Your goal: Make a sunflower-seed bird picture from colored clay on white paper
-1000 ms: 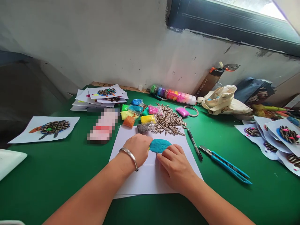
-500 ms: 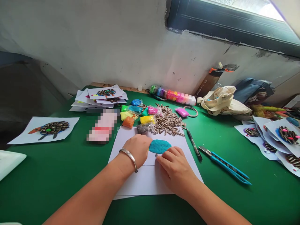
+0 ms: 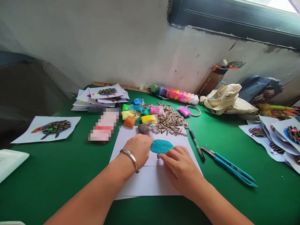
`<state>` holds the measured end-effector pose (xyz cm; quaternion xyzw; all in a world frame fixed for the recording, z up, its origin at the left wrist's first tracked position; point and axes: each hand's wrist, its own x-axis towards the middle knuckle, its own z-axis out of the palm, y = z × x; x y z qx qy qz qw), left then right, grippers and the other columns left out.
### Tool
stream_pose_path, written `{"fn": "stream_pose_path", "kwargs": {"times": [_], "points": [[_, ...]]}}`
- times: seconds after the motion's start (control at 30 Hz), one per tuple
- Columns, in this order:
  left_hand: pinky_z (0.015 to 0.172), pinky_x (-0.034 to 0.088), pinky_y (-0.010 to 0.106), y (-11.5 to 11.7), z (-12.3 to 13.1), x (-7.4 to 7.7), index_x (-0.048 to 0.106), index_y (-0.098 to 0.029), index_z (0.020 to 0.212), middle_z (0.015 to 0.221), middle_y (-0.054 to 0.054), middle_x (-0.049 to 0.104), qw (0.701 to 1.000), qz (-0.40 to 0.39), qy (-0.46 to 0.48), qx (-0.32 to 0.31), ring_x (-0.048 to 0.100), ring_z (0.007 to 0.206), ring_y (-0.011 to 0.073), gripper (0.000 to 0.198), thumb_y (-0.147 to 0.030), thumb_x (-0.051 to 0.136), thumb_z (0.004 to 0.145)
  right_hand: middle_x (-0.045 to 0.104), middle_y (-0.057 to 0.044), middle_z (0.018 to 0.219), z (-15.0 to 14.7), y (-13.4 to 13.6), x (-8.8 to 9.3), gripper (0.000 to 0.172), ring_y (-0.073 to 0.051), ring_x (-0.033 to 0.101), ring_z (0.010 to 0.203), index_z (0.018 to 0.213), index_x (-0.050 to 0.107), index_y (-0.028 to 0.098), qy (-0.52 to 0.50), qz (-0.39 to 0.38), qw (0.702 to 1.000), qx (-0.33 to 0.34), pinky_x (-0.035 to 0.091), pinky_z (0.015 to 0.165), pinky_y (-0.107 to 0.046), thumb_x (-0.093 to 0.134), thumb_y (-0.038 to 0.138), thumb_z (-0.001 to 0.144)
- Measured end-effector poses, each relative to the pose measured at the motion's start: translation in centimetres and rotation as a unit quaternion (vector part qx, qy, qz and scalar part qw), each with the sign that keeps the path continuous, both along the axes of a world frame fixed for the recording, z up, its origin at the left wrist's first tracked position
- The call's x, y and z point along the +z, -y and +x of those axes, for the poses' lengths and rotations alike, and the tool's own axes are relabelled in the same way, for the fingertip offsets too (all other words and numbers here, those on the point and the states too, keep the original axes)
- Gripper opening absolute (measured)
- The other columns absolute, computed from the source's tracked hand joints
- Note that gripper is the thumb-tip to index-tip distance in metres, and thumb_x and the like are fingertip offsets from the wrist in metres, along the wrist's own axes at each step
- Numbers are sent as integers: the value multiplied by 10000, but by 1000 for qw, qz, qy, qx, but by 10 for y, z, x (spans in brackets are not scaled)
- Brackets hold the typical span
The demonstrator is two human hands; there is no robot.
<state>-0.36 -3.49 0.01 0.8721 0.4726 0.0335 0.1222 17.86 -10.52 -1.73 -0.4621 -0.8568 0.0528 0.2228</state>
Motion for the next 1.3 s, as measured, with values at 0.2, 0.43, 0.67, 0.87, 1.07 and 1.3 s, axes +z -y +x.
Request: {"fn": "stream_pose_path", "kwargs": {"times": [0.2,0.43,0.67,0.87,1.07,1.3], "points": [[638,440,333,0,1,1,625,-194,817,821,63,683,1000,1,-3,1,611,792,232,229,-116,414,861,543,-45,693,-4,2,-2,201,-178,407,707,902,660,171,52,3,999,16,324,722,-349,479,98,854],[643,443,335,0,0,-1,626,-194,837,824,61,680,1000,1,-1,-2,610,801,233,226,-147,410,883,564,-47,738,9,-5,7,249,-174,431,721,967,670,175,-21,-26,999,-4,326,700,-326,470,78,855],[729,462,358,0,1,-1,619,-184,889,881,70,665,1000,1,-1,-11,593,871,244,202,-179,417,897,570,-51,720,7,-4,2,256,-182,430,715,959,689,174,23,-35,999,-8,313,679,-335,480,84,841],[738,472,365,1,0,-2,609,-185,860,903,68,649,1000,5,-6,-24,582,886,247,179,-215,436,895,576,-42,712,6,-4,2,225,-173,466,702,903,685,178,22,-40,999,-2,332,675,-326,476,106,859],[689,482,362,1,-1,-1,626,-198,862,878,65,666,1000,10,-8,-20,601,868,251,213,-216,417,900,628,-46,815,48,-24,3,234,-173,554,770,1011,687,184,-89,-36,983,-160,401,706,-297,490,217,889],[804,493,356,3,-1,3,665,-198,929,921,71,691,996,43,70,-13,619,932,230,272,-173,395,909,648,-24,782,84,-38,1,227,-157,575,699,908,715,210,-121,-41,950,-286,407,648,-269,504,288,881]]}}
